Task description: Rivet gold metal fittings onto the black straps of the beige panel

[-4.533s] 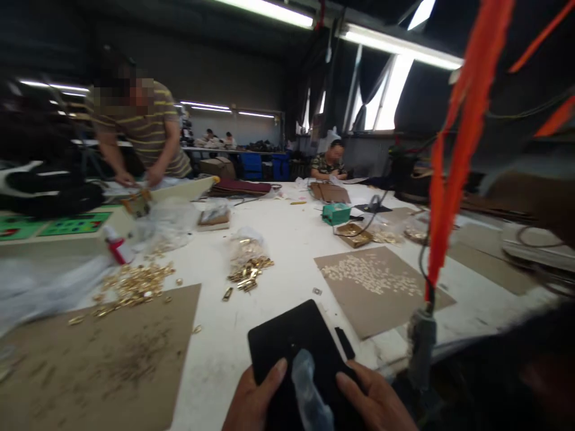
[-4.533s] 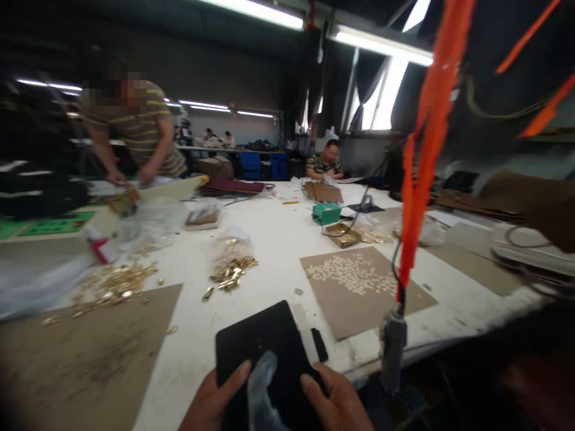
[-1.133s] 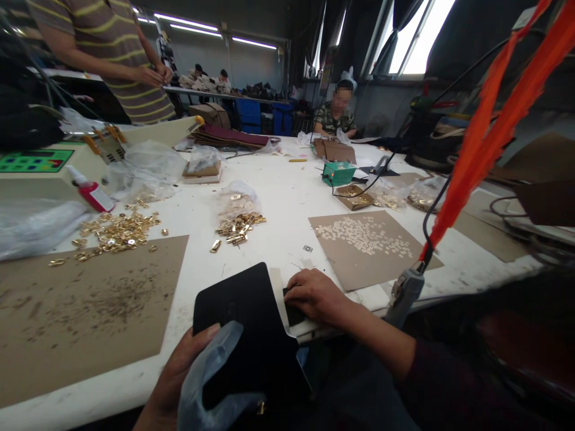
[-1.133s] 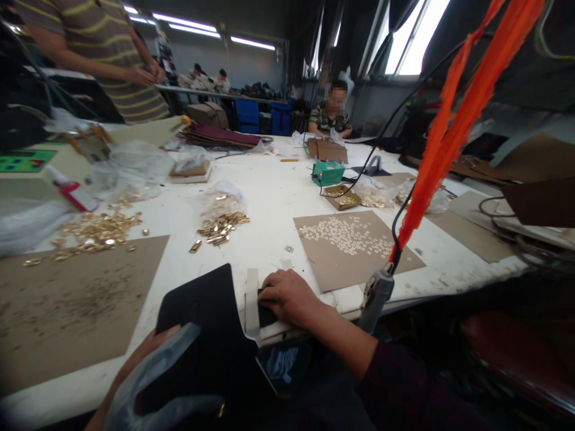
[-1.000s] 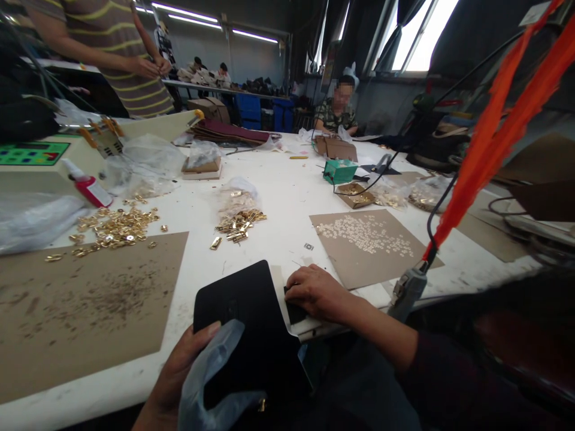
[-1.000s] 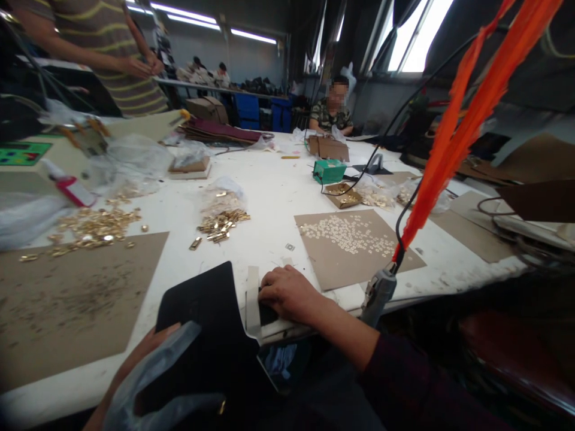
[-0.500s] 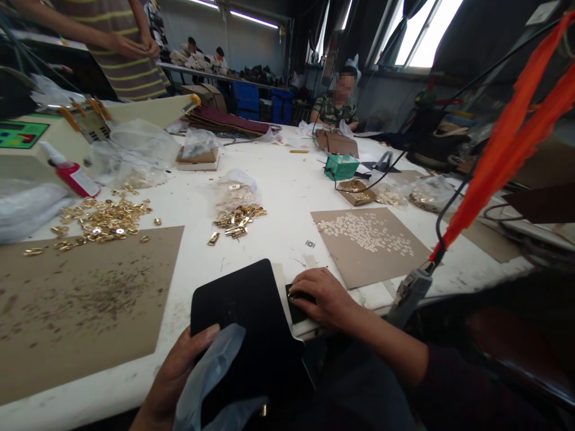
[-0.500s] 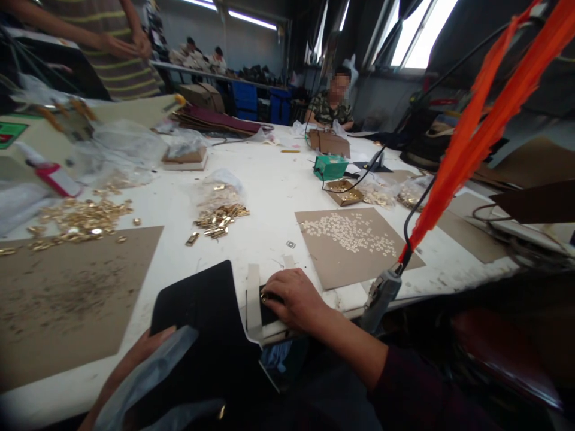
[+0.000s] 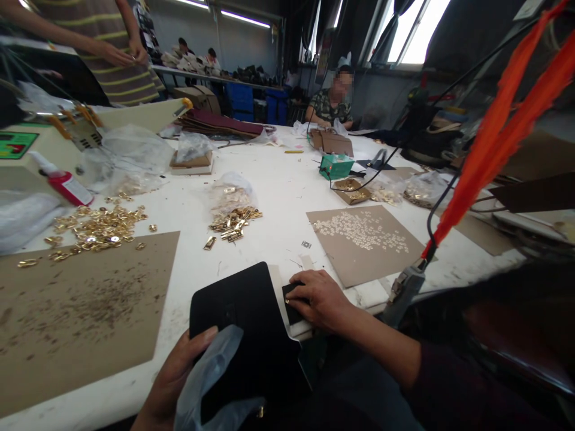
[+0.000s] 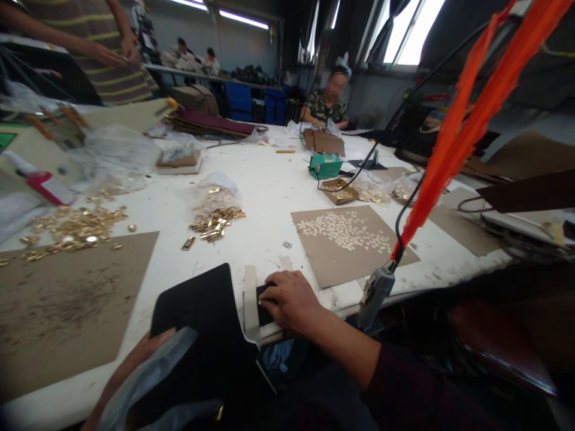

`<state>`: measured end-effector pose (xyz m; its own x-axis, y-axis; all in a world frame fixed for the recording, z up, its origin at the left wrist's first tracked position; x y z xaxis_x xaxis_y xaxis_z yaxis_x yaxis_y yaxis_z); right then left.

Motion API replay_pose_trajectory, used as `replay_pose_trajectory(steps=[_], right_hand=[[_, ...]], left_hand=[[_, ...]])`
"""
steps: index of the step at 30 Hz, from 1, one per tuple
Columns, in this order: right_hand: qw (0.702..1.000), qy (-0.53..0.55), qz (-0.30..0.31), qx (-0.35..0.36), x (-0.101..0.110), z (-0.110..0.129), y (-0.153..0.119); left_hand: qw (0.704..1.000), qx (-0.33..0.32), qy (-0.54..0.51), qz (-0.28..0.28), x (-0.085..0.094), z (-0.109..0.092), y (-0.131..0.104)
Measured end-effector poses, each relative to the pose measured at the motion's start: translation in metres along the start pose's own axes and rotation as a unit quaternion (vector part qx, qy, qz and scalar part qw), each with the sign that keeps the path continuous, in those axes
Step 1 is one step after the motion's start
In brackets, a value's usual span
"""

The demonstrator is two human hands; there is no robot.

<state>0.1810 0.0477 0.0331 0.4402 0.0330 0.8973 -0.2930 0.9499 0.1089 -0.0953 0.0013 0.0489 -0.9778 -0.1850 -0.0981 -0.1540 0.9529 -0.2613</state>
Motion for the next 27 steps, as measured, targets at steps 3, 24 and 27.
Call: replay_pose_trajectory(steps=[3, 24, 27], right_hand=[[1.0, 0.029, -0.006, -0.009, -0.003, -0.006, -0.004], [0.981, 0.182, -0.064, 0.016, 0.102, 0.106, -0.115], [0.98, 0.184, -0.078, 0.021, 0.106, 0.103, -0.134]], left_hand=[[1.0, 0.004, 0.011, -0.002, -0.005, -0.006, -0.006], [0.958, -0.178, 0.211, 0.076, -0.058, -0.033, -0.112], [0.947, -0.191, 0.234, 0.104, -0.064, -0.031, -0.128]])
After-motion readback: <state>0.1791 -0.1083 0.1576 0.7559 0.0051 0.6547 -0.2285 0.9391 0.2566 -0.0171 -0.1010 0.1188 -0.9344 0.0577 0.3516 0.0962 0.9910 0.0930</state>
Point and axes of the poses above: each hand's wrist, its own y-axis towards the middle knuckle, its own x-axis out of the back of the hand, z = x × y, the point moved 3 cm from there along y, towards the middle knuckle, and after that the axes turned 10 degrees about -x, right-handed, at the moved point
